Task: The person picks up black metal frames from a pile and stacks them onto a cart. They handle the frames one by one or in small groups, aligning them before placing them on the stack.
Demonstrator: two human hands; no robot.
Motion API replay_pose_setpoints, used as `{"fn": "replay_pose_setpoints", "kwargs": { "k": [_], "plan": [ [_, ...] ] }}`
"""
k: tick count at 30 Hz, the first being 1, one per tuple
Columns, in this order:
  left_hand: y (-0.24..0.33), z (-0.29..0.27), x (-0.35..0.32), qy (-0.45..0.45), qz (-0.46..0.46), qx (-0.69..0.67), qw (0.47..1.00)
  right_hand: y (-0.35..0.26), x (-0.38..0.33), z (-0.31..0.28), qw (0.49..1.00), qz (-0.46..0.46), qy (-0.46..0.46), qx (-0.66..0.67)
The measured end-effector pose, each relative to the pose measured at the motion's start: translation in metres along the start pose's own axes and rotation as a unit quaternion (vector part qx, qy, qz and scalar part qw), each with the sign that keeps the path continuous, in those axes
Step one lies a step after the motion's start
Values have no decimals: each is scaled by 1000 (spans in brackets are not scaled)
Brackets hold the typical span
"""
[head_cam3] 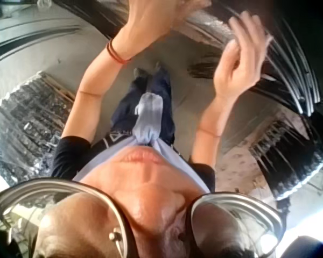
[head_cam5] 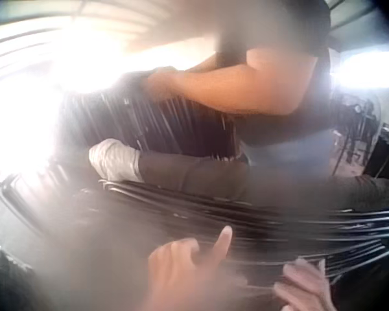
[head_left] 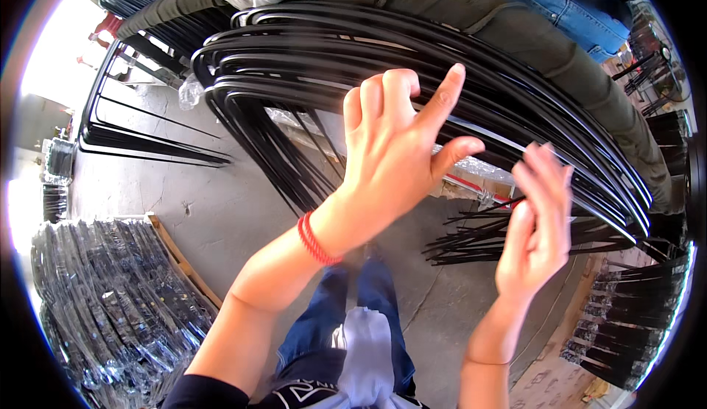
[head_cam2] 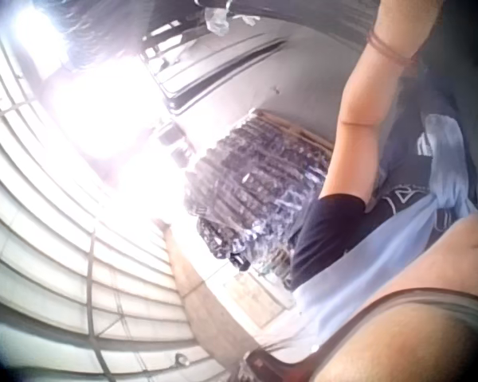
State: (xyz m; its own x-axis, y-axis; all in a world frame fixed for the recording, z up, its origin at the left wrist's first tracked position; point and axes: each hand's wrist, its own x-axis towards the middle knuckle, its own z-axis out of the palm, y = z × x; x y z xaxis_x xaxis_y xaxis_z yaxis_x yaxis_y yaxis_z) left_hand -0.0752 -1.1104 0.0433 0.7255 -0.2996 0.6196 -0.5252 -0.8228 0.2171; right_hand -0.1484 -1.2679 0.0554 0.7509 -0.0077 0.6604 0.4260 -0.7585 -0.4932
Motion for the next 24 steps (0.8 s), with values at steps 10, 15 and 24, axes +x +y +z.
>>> {"fn": "replay_pose_setpoints", "kwargs": {
  "k": [10, 15, 24],
  "plan": [
    [-6, 3, 8, 18, -16, 29, 999, 34, 43, 24, 989, -11, 4, -145],
    [-14, -2, 12, 1, -37, 74, 997, 34, 43, 27, 987, -13, 16, -157],
    [-7, 6, 11, 1, -12, 8, 1000, 31, 45, 27, 987, -5, 27, -156]
  ]
}}
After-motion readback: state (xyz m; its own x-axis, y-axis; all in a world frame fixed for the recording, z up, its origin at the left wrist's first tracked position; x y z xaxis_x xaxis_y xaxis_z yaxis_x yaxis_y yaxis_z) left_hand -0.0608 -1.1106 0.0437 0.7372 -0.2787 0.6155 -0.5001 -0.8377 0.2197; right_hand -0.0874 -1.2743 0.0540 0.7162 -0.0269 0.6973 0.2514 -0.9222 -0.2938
